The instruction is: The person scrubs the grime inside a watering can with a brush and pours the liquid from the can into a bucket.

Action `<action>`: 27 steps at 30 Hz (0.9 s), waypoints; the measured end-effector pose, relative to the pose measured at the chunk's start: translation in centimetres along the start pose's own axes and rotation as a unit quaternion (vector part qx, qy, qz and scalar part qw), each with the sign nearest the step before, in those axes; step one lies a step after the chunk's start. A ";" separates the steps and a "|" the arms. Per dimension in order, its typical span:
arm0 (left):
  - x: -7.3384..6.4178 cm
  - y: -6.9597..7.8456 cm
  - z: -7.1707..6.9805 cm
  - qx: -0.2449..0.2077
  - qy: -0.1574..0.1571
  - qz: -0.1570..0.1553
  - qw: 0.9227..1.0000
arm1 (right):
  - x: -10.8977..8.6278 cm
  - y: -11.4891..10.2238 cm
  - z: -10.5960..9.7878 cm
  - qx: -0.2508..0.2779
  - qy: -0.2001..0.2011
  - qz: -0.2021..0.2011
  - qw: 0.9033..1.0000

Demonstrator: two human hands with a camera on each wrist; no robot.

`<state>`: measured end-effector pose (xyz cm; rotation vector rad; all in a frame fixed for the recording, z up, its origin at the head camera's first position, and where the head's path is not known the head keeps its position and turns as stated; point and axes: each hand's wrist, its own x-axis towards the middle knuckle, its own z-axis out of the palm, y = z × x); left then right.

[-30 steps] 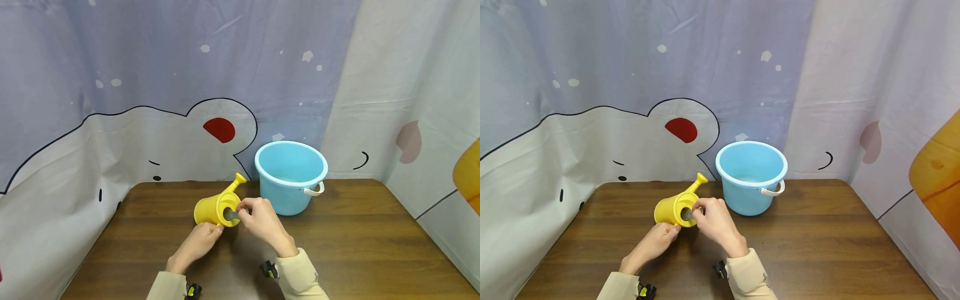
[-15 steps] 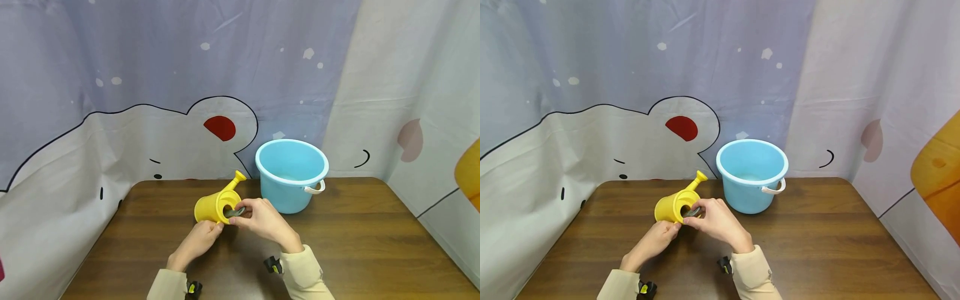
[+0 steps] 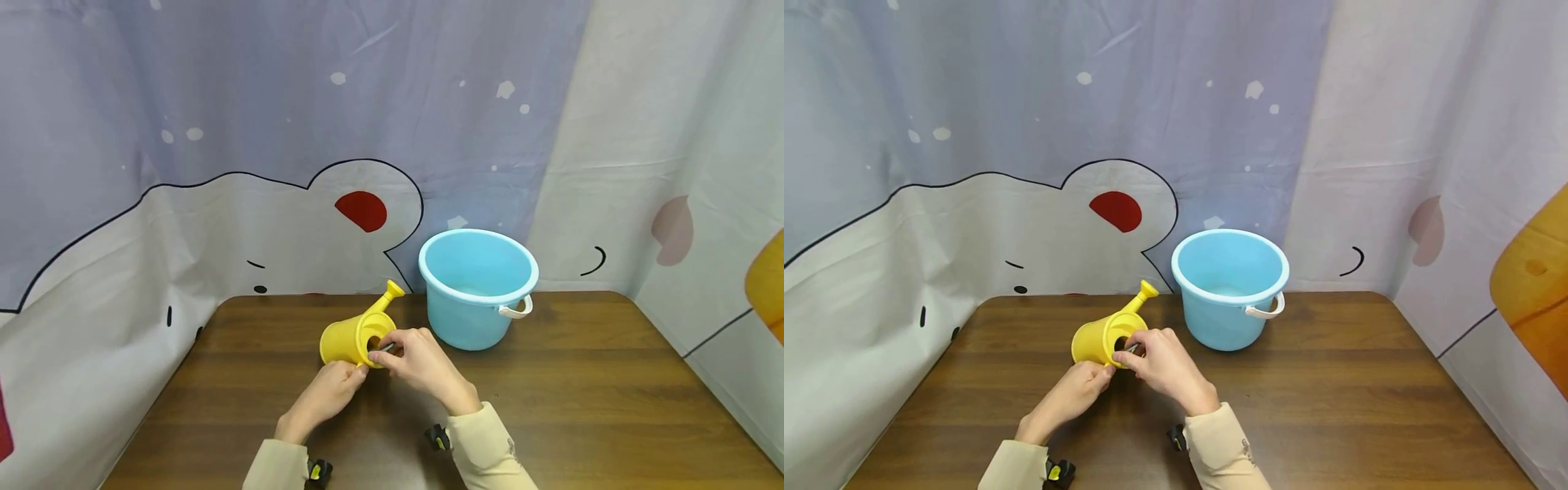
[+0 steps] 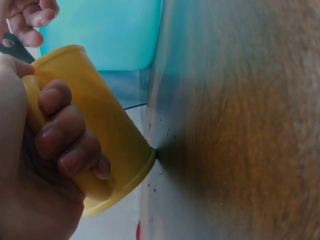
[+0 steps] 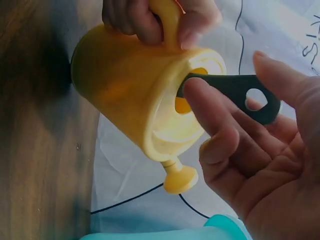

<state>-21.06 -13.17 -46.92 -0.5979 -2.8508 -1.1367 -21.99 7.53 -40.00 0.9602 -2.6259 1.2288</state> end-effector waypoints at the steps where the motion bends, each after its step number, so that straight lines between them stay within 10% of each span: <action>1: 0.0 0.0 0.0 0.000 0.001 0.000 1.000 | 0.0 0.0 0.0 -0.005 0.006 -0.003 1.000; 27: 0.0 -0.1 0.1 -0.020 -0.017 -0.014 1.000 | -0.1 -0.3 -0.3 -0.014 0.076 0.001 0.997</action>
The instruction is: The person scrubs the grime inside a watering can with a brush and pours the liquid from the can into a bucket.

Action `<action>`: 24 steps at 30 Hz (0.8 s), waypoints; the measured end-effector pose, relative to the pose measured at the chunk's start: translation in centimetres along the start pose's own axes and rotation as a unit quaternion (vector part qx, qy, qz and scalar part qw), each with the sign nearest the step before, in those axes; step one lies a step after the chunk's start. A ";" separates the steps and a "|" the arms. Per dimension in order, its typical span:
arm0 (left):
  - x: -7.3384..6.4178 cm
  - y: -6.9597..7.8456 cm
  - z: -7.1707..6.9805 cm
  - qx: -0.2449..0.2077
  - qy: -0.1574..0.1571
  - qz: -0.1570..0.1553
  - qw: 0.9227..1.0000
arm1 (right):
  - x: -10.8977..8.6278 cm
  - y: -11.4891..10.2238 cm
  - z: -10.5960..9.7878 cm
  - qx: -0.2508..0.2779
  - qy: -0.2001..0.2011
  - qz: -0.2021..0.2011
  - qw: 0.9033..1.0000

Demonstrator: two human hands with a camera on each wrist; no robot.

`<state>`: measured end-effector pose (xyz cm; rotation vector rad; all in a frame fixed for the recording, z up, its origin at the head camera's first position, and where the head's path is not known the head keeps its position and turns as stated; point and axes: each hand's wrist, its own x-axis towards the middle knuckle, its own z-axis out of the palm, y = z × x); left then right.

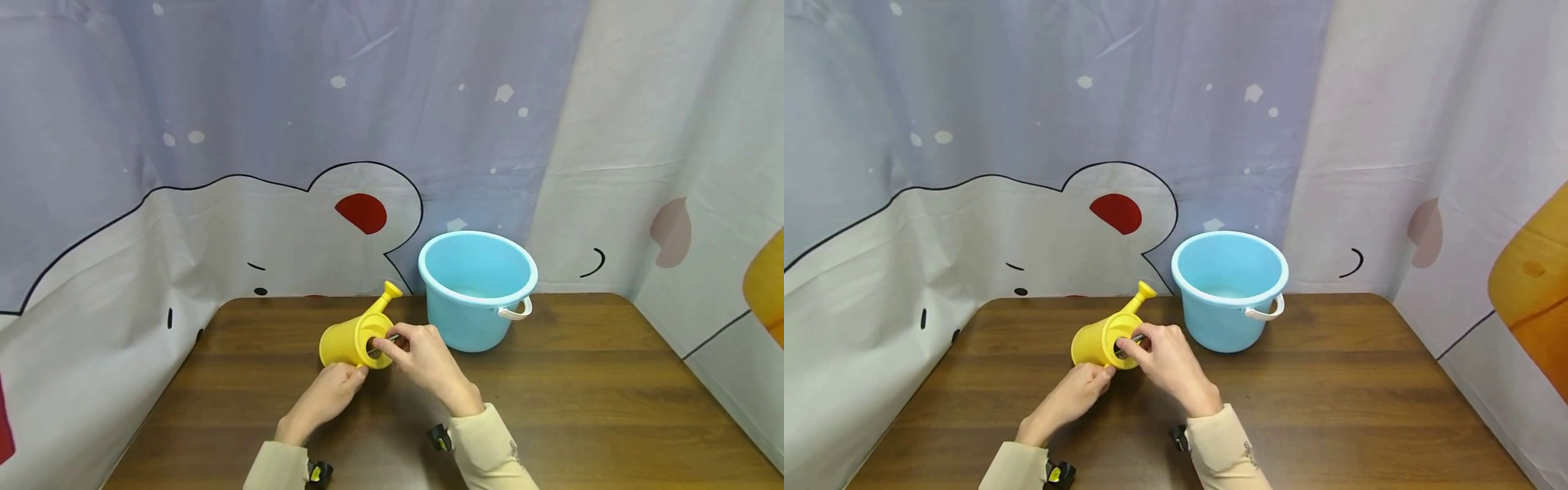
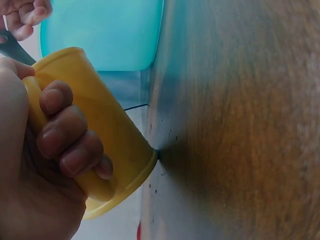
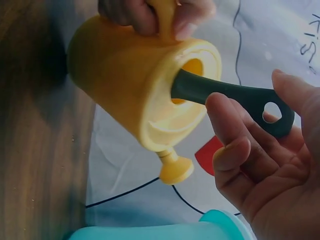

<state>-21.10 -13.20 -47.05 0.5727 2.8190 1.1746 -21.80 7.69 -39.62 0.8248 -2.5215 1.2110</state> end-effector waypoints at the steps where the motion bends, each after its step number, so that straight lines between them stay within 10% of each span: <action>1: 0.0 0.0 0.0 -0.001 0.000 0.000 1.000 | 0.0 0.1 0.2 -0.001 0.002 -0.001 1.000; 24: 0.0 0.0 0.0 0.002 0.005 0.010 1.000 | 0.0 0.5 -0.3 -0.018 -0.019 -0.030 0.999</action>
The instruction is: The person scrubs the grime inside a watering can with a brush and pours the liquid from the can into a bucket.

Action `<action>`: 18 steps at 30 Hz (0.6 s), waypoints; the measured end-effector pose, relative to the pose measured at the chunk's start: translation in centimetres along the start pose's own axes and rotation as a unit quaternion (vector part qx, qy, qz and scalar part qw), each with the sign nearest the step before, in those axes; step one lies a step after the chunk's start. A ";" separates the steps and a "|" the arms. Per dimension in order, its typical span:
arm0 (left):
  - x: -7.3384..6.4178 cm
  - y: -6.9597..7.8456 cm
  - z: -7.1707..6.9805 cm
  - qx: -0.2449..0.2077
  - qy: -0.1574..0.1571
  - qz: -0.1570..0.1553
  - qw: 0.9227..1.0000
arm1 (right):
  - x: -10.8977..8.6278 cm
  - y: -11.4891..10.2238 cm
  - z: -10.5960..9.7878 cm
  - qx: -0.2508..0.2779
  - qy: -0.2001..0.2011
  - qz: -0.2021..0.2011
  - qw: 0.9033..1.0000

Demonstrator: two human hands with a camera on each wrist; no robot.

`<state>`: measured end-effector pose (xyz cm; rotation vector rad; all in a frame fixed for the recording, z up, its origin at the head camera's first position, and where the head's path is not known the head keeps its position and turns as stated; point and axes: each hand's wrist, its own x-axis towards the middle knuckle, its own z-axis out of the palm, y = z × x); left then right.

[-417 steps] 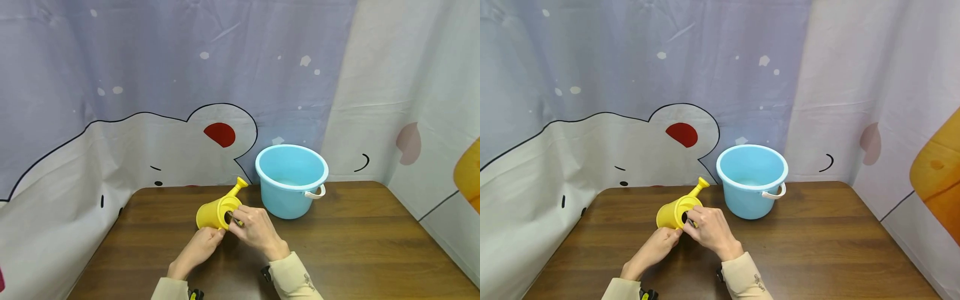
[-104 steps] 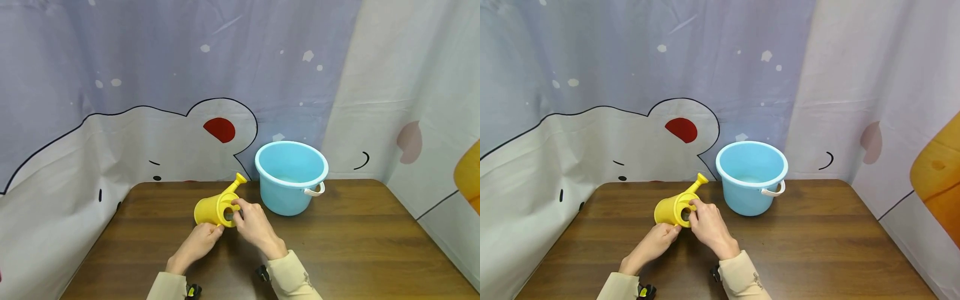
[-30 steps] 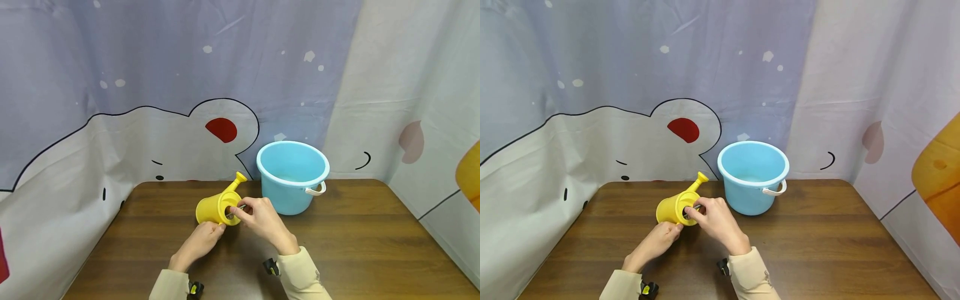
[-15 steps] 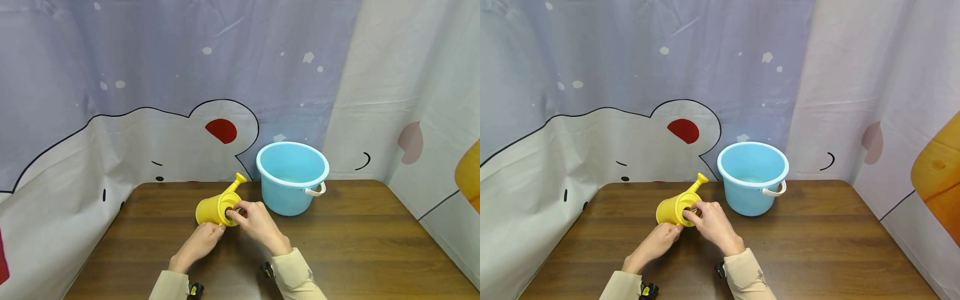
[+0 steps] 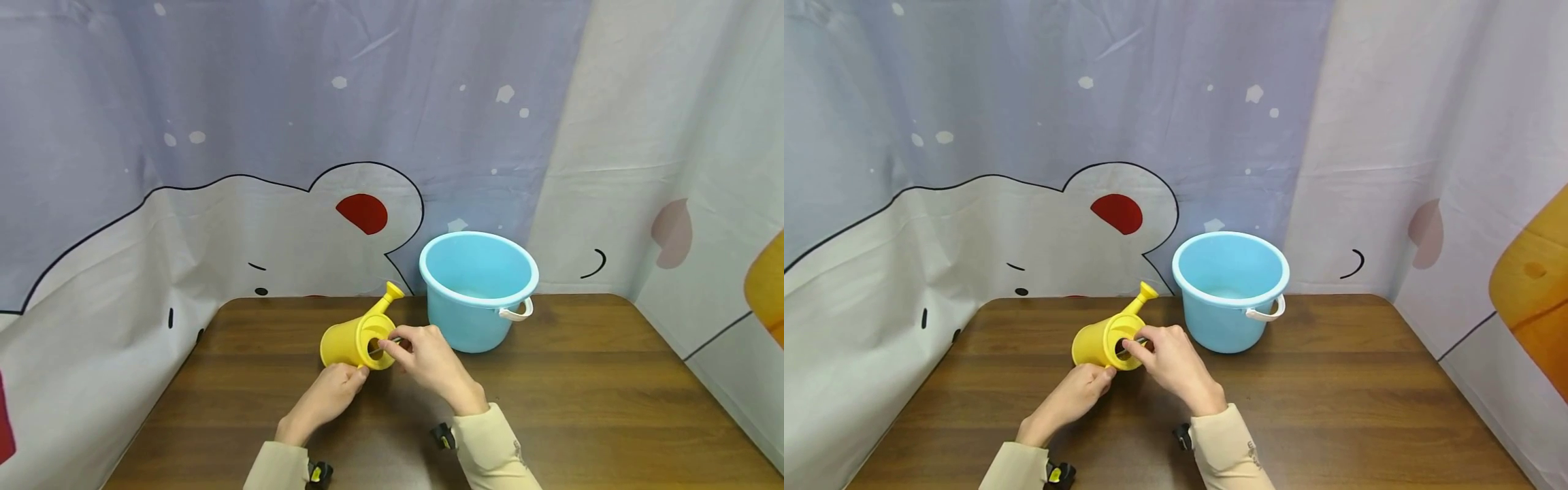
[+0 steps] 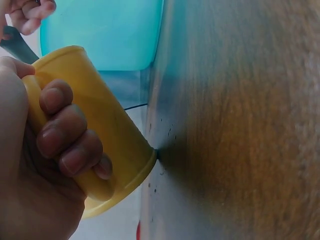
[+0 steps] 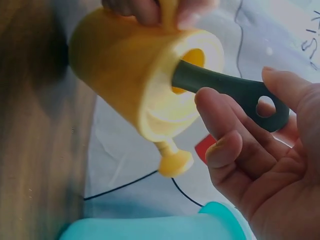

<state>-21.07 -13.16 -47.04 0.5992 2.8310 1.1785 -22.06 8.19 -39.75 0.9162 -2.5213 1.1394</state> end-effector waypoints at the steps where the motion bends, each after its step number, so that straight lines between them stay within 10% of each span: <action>1: 0.0 0.0 0.0 0.000 0.001 0.001 1.000 | 0.0 -0.1 -0.2 0.003 0.001 0.001 1.000; 18: -0.1 -0.3 -0.1 -0.009 -0.001 -0.008 1.000 | 0.1 -0.3 0.2 0.003 0.012 -0.013 1.000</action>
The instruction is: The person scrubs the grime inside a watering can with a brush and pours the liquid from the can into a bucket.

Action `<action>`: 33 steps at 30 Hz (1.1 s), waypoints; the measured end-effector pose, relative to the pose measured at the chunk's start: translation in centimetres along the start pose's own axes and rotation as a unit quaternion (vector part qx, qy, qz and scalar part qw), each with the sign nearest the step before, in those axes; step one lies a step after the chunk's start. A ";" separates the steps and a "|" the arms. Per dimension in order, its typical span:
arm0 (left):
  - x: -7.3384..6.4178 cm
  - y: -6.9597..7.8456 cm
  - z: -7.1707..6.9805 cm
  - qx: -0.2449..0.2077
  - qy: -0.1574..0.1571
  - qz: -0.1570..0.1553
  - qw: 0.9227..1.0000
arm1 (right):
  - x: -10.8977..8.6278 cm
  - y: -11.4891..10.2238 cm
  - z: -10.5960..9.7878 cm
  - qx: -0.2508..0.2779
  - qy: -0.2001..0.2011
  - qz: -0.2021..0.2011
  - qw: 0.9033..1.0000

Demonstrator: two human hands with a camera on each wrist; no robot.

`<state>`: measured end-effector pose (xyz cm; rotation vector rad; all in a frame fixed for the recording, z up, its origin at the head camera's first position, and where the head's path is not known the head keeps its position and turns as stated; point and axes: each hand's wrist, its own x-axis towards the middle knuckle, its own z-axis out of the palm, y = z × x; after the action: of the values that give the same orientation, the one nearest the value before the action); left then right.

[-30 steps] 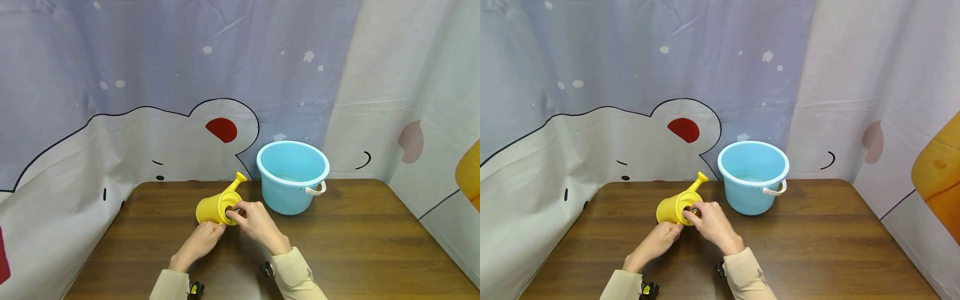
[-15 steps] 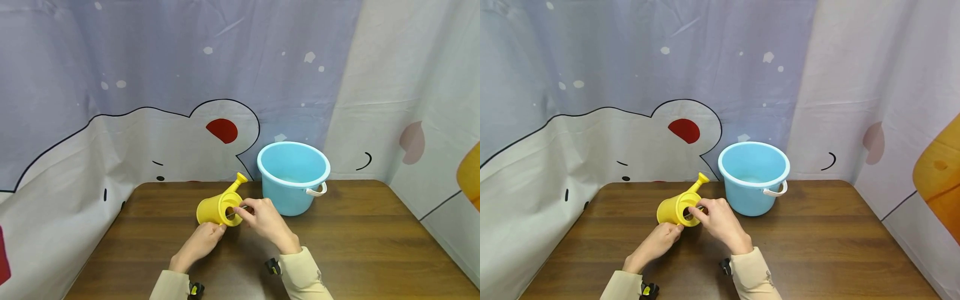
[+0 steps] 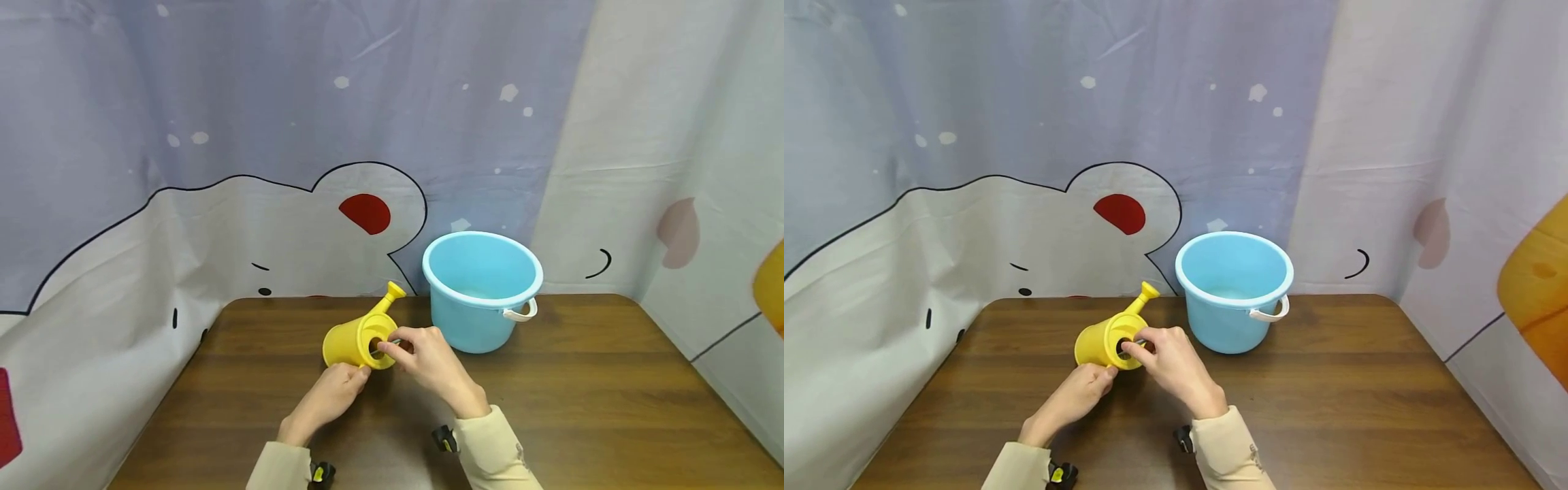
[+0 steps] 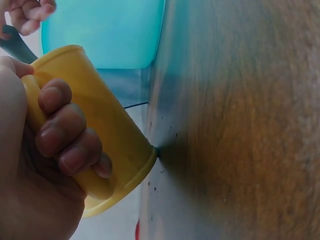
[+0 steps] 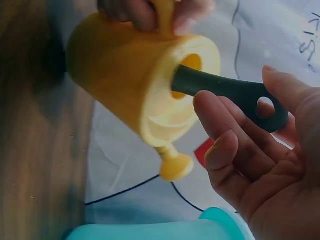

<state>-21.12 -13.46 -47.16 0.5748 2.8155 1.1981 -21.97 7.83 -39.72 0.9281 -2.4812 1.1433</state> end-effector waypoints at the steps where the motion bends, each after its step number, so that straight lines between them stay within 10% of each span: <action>1: 0.0 0.0 0.0 0.000 0.001 0.002 1.000 | 0.0 0.2 0.2 0.002 -0.001 0.002 1.000; 33: 0.2 0.3 0.0 0.014 -0.004 0.005 1.000 | -0.2 -0.7 -1.4 0.021 -0.026 0.009 0.999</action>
<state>-21.22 -13.18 -46.95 0.5947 2.8307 1.1576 -21.37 8.61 -38.45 0.9609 -2.5211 1.1962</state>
